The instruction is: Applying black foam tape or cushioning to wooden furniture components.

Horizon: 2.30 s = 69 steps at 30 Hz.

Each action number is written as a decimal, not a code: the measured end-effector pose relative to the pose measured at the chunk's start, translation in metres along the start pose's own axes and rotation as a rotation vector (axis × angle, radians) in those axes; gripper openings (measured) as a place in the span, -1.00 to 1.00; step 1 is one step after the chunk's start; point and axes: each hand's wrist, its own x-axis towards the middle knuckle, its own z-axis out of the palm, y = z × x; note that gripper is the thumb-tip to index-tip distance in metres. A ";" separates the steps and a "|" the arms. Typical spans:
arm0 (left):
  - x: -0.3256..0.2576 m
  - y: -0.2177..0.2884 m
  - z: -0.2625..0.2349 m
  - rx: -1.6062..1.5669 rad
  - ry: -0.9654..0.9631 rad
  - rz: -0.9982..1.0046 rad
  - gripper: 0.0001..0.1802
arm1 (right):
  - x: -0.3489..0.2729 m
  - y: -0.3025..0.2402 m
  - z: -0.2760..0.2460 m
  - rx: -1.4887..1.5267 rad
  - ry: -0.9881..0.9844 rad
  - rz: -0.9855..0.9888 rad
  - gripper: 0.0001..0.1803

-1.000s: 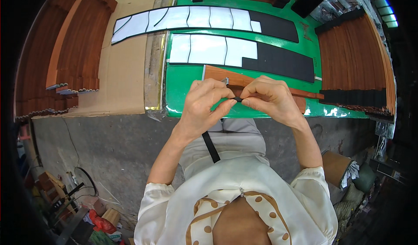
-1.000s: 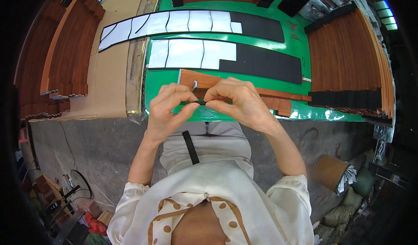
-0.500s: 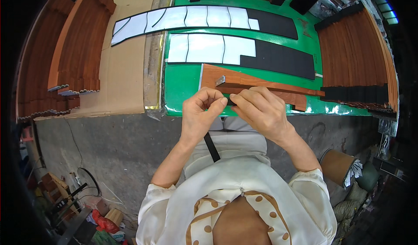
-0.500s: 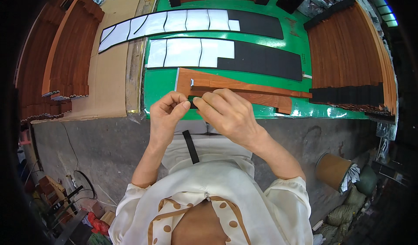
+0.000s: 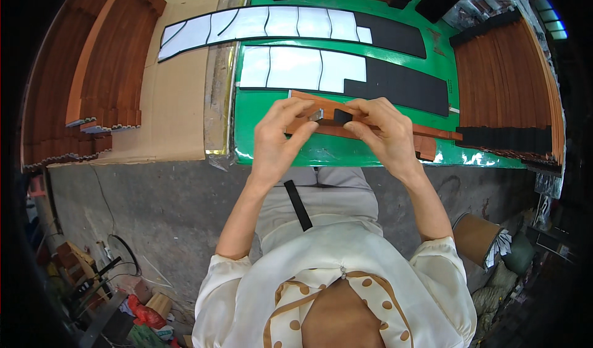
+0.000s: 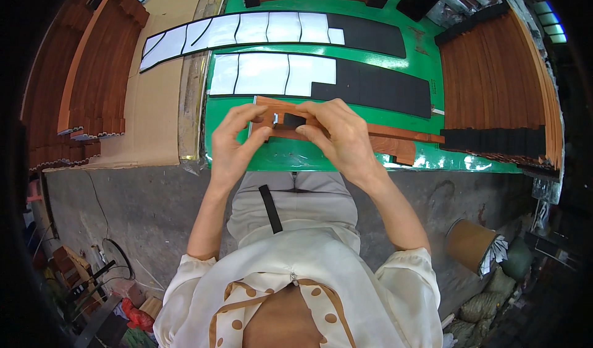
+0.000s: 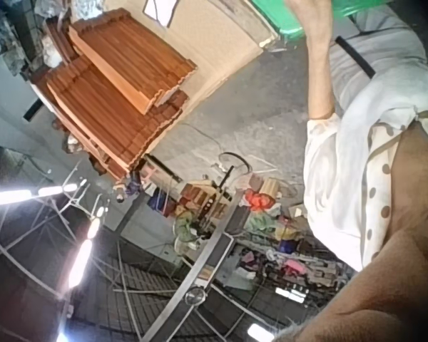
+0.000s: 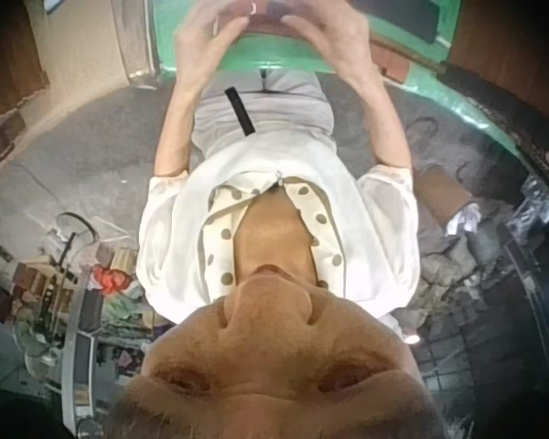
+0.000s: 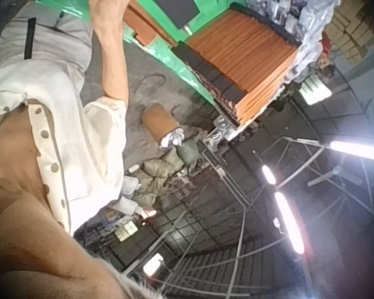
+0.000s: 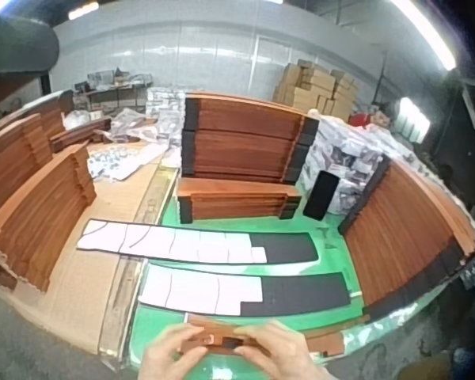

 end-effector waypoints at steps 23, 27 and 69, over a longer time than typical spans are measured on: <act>0.006 -0.008 0.013 -0.124 -0.066 -0.067 -0.74 | 0.005 0.013 0.011 -0.129 0.016 -0.154 -0.73; 0.006 -0.010 0.013 -0.103 -0.067 -0.057 -0.75 | 0.005 0.013 0.012 -0.132 0.019 -0.148 -0.74; 0.004 -0.006 0.020 0.522 0.018 0.578 -0.60 | -0.018 0.022 0.025 -0.244 0.213 -0.337 -0.73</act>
